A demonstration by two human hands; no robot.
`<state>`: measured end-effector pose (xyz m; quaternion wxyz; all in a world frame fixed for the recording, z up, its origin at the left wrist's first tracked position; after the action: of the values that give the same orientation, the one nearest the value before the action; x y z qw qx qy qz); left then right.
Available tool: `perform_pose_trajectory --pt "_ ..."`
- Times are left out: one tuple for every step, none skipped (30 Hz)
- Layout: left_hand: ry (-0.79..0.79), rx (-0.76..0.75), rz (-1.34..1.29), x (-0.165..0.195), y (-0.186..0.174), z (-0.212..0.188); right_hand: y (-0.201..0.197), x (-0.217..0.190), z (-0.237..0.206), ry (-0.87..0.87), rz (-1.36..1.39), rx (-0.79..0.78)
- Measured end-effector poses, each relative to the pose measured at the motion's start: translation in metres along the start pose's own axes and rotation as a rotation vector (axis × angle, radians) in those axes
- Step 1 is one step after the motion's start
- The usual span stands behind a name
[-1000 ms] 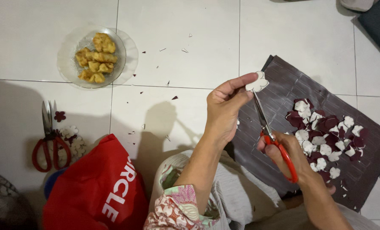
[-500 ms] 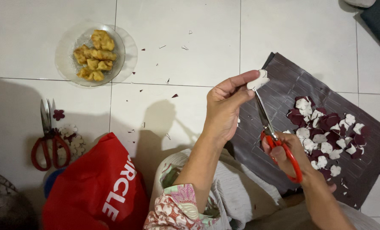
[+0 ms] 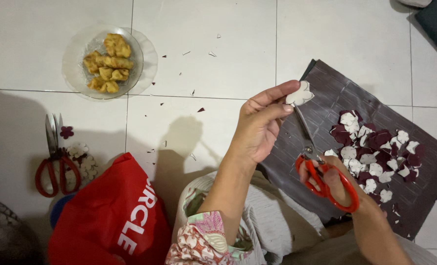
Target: The person sits on the floor and cuts small flower-shaped pieces from white fabric using red-handled scissors, holding each piece in one hand while trimming. Cut white and maroon flower pieces accumulate on a dark mat on the floor beside them.
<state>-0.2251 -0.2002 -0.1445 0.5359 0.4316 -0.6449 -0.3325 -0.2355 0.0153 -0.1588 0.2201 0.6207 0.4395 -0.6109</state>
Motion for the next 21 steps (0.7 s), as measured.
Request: perform_pose_trajectory --pt "-0.010 -0.008 -0.003 0.000 0.000 0.000 -0.001 0.002 0.000 0.008 0.000 0.010" --pt "-0.020 -0.017 -0.007 0.000 0.000 0.000 -0.001 0.004 0.000 0.015 -0.001 0.020" --pt "-0.028 -0.027 -0.024 -0.001 0.001 0.000 -0.002 0.005 -0.001 0.023 -0.001 0.030" --pt "-0.036 -0.036 -0.042 -0.001 0.001 -0.001 -0.002 0.007 -0.002 0.019 0.001 0.020" --pt "-0.044 -0.048 -0.058 -0.001 0.002 0.000 -0.002 0.008 -0.002 0.013 0.001 0.011" --pt "-0.051 -0.059 -0.068 -0.001 0.003 0.000 -0.003 0.008 -0.002 0.005 0.002 0.001" --pt "-0.057 -0.069 -0.078 -0.001 0.004 -0.001 -0.003 0.010 -0.003 0.004 0.032 0.009" --pt "-0.066 -0.079 -0.089 -0.001 0.004 -0.001 -0.002 0.011 -0.002 0.005 0.063 0.019" --pt "-0.070 -0.081 -0.098 -0.001 0.005 -0.002 -0.003 0.012 -0.004 0.008 0.095 0.029" --pt "-0.073 -0.086 -0.105 -0.001 0.005 -0.003 -0.003 0.012 -0.006 0.008 0.061 0.034" --pt "-0.071 -0.093 -0.111 -0.001 0.006 -0.003 -0.005 0.012 -0.007 0.003 0.025 0.038" --pt "-0.071 -0.098 -0.108 0.000 0.006 -0.003 -0.006 0.013 -0.007 -0.002 -0.011 0.043" --pt "-0.073 -0.103 -0.107 0.000 0.006 -0.003 -0.006 0.013 -0.008 -0.016 0.019 0.030" --pt "-0.077 -0.105 -0.106 -0.001 0.005 -0.003 -0.006 0.014 -0.008 -0.027 0.050 0.016" --pt "-0.077 -0.104 -0.107 -0.001 0.005 -0.003 -0.006 0.015 -0.009 -0.040 0.082 0.001" --pt "-0.076 -0.105 -0.108 -0.001 0.004 -0.003 -0.006 0.018 -0.009 -0.026 0.128 0.000" --pt "-0.076 -0.105 -0.109 -0.001 0.004 -0.002 -0.005 0.021 -0.011 -0.012 0.175 0.000" --pt "-0.071 -0.130 -0.113 -0.001 0.004 -0.002 -0.005 0.024 -0.012 0.005 0.223 0.000" --pt "-0.067 -0.155 -0.117 -0.001 0.005 -0.003 -0.005 0.027 -0.014 0.004 0.252 -0.008" --pt "-0.061 -0.182 -0.121 -0.001 0.005 -0.004 -0.004 0.031 -0.015 0.002 0.281 -0.015" --pt "-0.081 -0.163 -0.120 -0.001 0.004 -0.003 -0.005 0.035 -0.017 -0.001 0.310 -0.025"
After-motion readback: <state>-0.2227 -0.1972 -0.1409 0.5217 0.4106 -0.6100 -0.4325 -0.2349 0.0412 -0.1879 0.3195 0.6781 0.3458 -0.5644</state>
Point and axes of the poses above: each hand's wrist, its own z-axis towards the middle knuckle, its own y-axis out of the palm, x = y × z, the point moved 4 cm from there along z, towards the middle knuckle, and after that the axes turned 12 degrees about -y, right-handed, at the moved point
